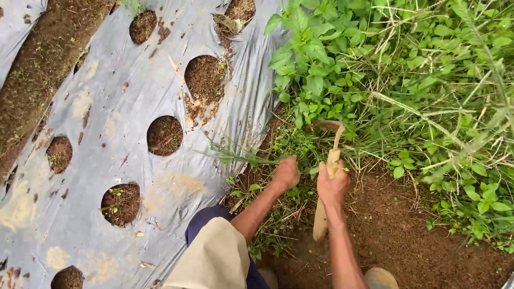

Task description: Using a hand hoe and hands to remove weeds from a garden bed covered with plastic mulch.

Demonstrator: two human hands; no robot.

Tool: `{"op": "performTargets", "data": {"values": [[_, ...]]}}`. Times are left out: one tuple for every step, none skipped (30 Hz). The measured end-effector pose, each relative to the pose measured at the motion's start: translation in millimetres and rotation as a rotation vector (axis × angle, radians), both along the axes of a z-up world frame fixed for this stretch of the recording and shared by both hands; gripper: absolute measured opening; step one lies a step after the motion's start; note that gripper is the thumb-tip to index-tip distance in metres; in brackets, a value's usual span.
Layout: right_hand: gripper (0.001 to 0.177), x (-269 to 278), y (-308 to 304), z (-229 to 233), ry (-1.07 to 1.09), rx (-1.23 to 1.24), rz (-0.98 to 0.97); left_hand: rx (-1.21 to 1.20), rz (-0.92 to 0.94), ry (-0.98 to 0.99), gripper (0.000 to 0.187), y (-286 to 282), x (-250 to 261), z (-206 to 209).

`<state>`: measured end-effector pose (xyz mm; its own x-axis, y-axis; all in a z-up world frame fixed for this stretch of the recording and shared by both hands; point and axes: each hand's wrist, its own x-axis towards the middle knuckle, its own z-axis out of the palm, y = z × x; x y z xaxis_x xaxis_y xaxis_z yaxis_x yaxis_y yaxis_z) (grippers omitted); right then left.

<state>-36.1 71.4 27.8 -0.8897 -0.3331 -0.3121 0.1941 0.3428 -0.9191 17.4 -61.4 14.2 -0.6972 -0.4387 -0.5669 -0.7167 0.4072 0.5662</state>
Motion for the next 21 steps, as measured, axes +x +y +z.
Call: {"op": "performTargets", "data": {"values": [[0.015, -0.9, -1.7, 11.4, 0.065, -0.053, -0.057, 0.039, 0.022, 0.019, 0.047, 1.1, -3.0, -17.7], [0.015, -0.9, -3.7, 21.4, 0.130, -0.105, -0.114, 0.078, 0.045, 0.038, 0.048, 2.3, -4.6, -36.8], [0.015, 0.0, -6.5, 8.1, 0.108, -0.084, -0.113, 0.098, 0.047, 0.015, 0.048, 4.9, -7.8, -32.8], [0.007, 2.3, -9.2, -5.9, 0.216, -0.114, -0.148, 0.100, 0.023, 0.009, 0.046, 7.1, -10.5, -29.7], [0.004, 2.3, -11.8, -19.9, 0.329, -0.145, -0.180, 0.101, -0.001, 0.008, 0.047, 8.4, -16.2, -26.6], [0.004, 13.6, -9.4, -47.2, 0.313, -0.126, -0.176, 0.119, 0.003, -0.010, 0.047, 12.5, -10.3, -33.5], [0.011, 17.1, -11.4, -71.7, 0.208, 0.082, -0.041, 0.134, -0.004, 0.000, 0.049, 11.7, -12.5, -37.0], [0.020, 21.0, -12.4, -93.7, 0.100, 0.288, 0.092, 0.150, -0.010, 0.009, 0.051, 11.5, -14.3, -38.0], [0.020, 22.6, -11.4, -88.5, 0.111, 0.286, 0.091, 0.147, -0.010, 0.020, 0.051, 4.5, -6.7, -37.6], [0.017, 23.5, -9.9, -82.5, 0.079, 0.268, 0.084, 0.138, -0.065, -0.008, 0.054, -2.0, 0.2, -36.3], [0.015, 22.4, -8.7, -76.5, 0.047, 0.249, 0.070, 0.127, -0.126, -0.035, 0.057, -9.0, 4.3, -35.2], [0.015, 15.5, -14.9, -63.5, 0.059, 0.247, 0.064, 0.123, -0.131, -0.024, 0.057, -16.5, -0.2, -38.6], [0.013, 15.8, -15.1, -51.4, 0.092, 0.197, 0.044, 0.096, -0.112, -0.023, 0.054, -17.9, 3.3, -43.8], [0.012, 16.3, -15.2, -40.1, 0.125, 0.148, 0.023, 0.068, -0.092, -0.023, 0.051, -18.9, 6.9, -49.8], [0.012, 14.8, -15.5, -37.5, 0.125, 0.152, 0.031, 0.073, -0.085, -0.023, 0.051, -23.3, 8.8, -42.8], [0.007, 13.0, -15.4, -34.9, 0.194, 0.039, -0.034, 0.060, -0.107, -0.044, 0.043, -27.1, 10.4, -35.9], [0.004, 11.5, -15.6, -32.2, 0.260, -0.078, -0.102, 0.044, -0.131, -0.067, 0.035, -31.5, 12.1, -28.5], [0.004, 11.0, -16.9, -35.9, 0.257, -0.076, -0.096, 0.047, -0.125, -0.069, 0.035, -32.0, 13.1, -30.1], [0.009, 10.5, -16.6, -40.0, 0.331, -0.110, -0.134, 0.024, -0.115, -0.072, 0.035, -31.0, 13.7, -32.4], [0.013, 9.9, -15.7, -43.6, 0.405, -0.144, -0.172, 0.002, -0.106, -0.075, 0.035, -29.4, 14.2, -34.2], [0.013, 15.5, -13.8, -47.0, 0.407, -0.143, -0.167, 0.004, -0.101, -0.073, 0.035, -27.1, 14.1, -30.4]]}}
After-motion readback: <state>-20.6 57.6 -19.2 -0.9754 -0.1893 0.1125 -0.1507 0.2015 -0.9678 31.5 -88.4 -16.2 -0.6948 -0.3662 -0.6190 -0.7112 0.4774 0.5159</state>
